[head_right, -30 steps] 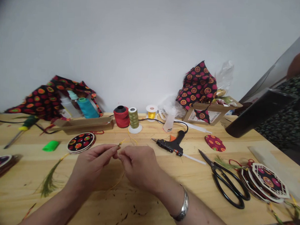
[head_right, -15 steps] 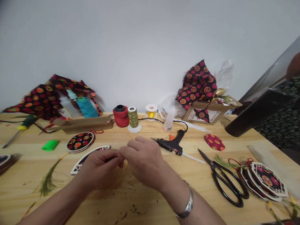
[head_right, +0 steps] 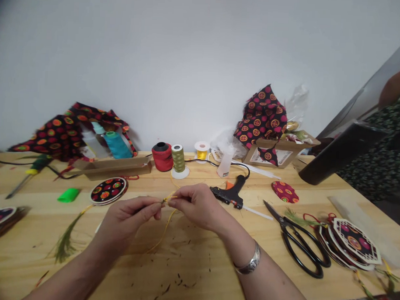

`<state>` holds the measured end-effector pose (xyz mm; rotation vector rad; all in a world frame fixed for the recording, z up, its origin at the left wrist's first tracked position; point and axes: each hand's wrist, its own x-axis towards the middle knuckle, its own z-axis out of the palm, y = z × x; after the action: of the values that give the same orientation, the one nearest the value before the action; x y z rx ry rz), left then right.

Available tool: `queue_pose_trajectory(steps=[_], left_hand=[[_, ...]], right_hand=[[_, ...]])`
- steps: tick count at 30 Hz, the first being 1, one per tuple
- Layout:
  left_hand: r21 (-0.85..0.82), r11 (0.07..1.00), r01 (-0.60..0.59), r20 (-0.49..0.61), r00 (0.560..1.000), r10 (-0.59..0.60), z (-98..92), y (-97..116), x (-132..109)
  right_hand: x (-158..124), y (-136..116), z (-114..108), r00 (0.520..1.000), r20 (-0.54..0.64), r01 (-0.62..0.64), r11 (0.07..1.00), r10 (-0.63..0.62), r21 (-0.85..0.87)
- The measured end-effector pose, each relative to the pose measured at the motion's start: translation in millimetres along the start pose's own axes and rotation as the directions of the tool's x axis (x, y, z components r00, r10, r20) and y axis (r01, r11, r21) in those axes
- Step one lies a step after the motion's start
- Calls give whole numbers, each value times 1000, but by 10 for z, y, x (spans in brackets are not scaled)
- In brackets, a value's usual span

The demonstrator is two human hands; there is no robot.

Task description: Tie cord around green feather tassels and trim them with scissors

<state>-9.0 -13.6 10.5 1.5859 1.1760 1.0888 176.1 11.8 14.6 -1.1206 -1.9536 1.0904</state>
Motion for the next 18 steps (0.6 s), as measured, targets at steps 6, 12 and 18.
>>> queue_pose_trajectory(steps=[6, 12, 18], left_hand=[[-6, 996, 88, -105, 991, -88, -19, -28, 32], [31, 993, 113, -129, 986, -108, -19, -37, 34], [80, 990, 116, -138, 985, -105, -4, 4, 42]], right_hand=[[-32, -80, -5, 999, 49, -12, 1000, 12, -1], [-64, -135, 13, 994, 82, 89, 981, -76, -174], [-99, -180, 54, 982, 86, 187, 934, -168, -305]])
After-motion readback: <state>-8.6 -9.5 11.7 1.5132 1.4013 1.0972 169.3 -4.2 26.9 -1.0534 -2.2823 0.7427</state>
